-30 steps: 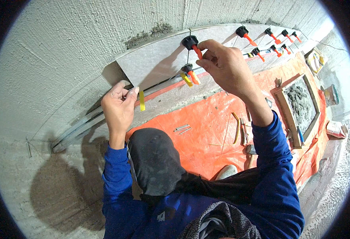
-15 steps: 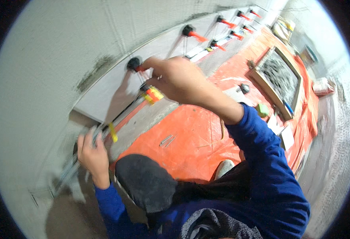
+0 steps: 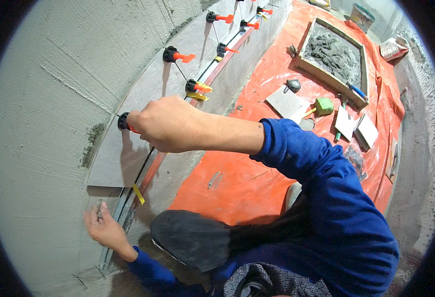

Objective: The person installs wall tiles by placing them against a prepared wall and securing them with tile leveling clips and wedges. They use a rubber mallet to tap the tiles into alignment and repeatedly adjust the leveling system to ensure even spacing.

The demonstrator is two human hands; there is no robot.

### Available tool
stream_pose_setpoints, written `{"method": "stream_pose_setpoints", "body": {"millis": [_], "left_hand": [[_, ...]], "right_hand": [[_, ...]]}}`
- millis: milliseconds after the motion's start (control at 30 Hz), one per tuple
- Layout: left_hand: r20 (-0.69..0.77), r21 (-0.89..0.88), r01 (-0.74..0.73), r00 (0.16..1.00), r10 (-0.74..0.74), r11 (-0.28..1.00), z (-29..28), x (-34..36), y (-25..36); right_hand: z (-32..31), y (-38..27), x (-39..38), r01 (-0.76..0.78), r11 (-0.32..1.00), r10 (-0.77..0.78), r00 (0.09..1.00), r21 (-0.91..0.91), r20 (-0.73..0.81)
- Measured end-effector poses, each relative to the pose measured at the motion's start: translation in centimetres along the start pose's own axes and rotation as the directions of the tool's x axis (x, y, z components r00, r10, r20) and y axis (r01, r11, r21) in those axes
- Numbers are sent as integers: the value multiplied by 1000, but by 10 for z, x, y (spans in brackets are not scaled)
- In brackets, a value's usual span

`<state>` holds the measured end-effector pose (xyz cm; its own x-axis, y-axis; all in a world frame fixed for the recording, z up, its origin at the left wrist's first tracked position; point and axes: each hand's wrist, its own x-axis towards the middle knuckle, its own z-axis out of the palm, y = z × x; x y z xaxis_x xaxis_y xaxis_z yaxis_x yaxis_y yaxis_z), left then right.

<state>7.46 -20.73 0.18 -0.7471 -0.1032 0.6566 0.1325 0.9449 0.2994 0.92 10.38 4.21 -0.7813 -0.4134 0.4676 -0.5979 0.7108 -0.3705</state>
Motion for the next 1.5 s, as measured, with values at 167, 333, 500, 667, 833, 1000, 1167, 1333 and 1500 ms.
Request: {"method": "stream_pose_setpoints", "body": {"millis": [167, 333, 500, 667, 833, 1000, 1167, 1333, 1500], "left_hand": [[205, -134, 338, 929, -308, 931, -6, -8, 9], [217, -339, 420, 906, -364, 842, -2, -14, 11], [281, -541, 349, 933, -226, 765, 6, -10, 11], [300, -550, 375, 922, -243, 746, 17, -5, 15], [233, -367, 221, 962, -141, 903, 15, -1, 17], [119, -69, -146, 981, 153, 987, 9, -15, 10], [86, -34, -278, 956, 280, 960, 14, -18, -6], [42, -117, -316, 946, 322, 942, 14, -11, -14], [71, -283, -258, 955, 288, 924, 8, -6, -16]], "right_hand": [[3, 1, 0, 13, 1000, -13, 1000, 17, -5], [1, 3, 1, 8, 1000, -8, 1000, -2, 28], [-1, 2, 4, -48, 999, 48, 999, 16, 0], [-3, -1, 6, -65, 995, 65, 998, 82, 1], [-1, -5, 5, -74, 993, 80, 995, 91, -62], [3, -11, 0, -43, 997, 26, 970, -66, -244], [4, -9, -5, -65, 997, 52, 947, -31, -317], [1, -7, -6, 84, 981, -129, 955, -172, -268], [1, -9, -9, -36, 991, 15, 987, -129, -160]]}}
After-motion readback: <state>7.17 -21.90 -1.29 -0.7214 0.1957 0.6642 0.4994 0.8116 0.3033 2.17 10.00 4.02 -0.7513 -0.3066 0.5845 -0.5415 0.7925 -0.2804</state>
